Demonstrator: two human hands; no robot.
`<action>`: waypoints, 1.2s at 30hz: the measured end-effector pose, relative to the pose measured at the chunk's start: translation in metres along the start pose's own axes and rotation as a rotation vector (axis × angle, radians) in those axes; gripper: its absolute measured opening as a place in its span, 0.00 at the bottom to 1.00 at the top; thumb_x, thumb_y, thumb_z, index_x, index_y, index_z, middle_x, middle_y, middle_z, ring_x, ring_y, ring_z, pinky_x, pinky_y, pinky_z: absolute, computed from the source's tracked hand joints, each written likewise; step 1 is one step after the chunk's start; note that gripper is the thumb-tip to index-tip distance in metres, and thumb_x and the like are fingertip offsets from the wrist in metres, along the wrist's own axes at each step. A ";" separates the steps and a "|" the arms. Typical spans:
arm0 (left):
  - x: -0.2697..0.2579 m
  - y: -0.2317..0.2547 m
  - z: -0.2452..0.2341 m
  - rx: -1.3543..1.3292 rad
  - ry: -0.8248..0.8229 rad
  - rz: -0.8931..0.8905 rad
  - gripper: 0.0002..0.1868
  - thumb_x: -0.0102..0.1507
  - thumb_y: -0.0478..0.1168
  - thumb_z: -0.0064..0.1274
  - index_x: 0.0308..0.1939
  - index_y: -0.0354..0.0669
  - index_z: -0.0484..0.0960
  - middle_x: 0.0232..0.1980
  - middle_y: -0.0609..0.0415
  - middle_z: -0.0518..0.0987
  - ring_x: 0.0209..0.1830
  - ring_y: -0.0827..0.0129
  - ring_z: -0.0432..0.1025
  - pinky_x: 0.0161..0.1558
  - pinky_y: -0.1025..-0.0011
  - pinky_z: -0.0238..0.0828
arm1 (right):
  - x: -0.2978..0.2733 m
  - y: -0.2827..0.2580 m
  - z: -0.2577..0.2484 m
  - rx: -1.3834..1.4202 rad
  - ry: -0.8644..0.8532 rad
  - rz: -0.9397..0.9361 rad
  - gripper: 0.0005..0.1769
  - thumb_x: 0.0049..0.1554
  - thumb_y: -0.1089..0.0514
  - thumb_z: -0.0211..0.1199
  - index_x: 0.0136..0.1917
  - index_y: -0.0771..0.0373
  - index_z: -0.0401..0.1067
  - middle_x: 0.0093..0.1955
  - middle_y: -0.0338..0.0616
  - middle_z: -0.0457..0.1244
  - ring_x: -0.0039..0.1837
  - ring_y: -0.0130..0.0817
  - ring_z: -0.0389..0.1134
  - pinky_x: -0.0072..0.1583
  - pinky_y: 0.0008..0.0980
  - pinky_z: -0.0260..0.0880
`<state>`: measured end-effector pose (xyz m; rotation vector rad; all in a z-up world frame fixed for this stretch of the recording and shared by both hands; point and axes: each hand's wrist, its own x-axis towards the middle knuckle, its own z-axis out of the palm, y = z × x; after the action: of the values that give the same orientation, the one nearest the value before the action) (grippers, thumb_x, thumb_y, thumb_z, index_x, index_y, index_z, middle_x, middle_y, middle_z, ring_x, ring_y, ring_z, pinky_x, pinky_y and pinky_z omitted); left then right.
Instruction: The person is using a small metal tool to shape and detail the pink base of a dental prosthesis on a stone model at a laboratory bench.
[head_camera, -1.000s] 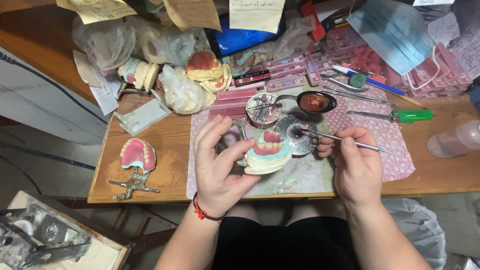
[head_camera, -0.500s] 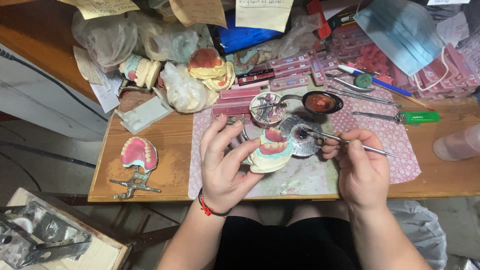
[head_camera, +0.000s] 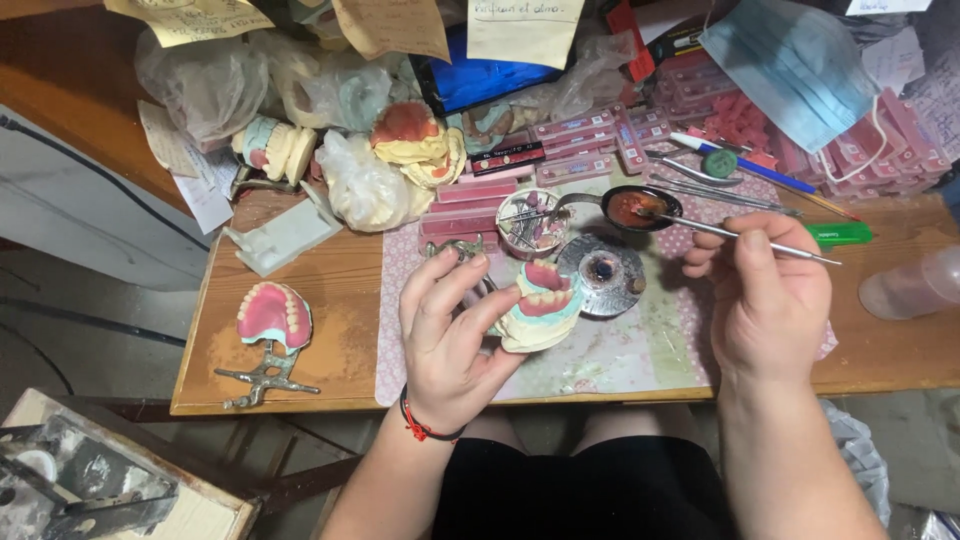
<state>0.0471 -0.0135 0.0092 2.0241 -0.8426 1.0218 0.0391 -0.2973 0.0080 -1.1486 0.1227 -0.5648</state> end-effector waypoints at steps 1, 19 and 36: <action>0.000 0.000 0.001 0.001 0.001 -0.001 0.19 0.66 0.53 0.64 0.53 0.46 0.86 0.67 0.53 0.70 0.71 0.47 0.66 0.73 0.49 0.69 | 0.000 0.001 0.000 0.000 -0.001 0.000 0.14 0.64 0.51 0.66 0.55 0.62 0.70 0.43 0.52 0.68 0.43 0.35 0.73 0.47 0.27 0.78; 0.003 0.004 0.001 0.093 0.041 0.050 0.16 0.69 0.51 0.61 0.50 0.44 0.88 0.65 0.55 0.73 0.66 0.53 0.65 0.65 0.58 0.76 | -0.040 0.002 0.018 0.157 -0.123 -0.096 0.13 0.67 0.50 0.64 0.54 0.60 0.67 0.43 0.47 0.65 0.43 0.40 0.73 0.42 0.36 0.78; 0.006 0.002 -0.004 0.059 0.005 0.062 0.16 0.70 0.48 0.57 0.52 0.40 0.86 0.65 0.49 0.75 0.65 0.45 0.67 0.66 0.56 0.75 | -0.072 -0.007 0.040 -0.317 -0.536 -0.506 0.11 0.65 0.55 0.53 0.52 0.64 0.68 0.49 0.54 0.68 0.51 0.44 0.74 0.59 0.39 0.74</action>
<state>0.0464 -0.0123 0.0165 2.0551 -0.8864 1.0980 -0.0099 -0.2321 0.0175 -1.6185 -0.5728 -0.6734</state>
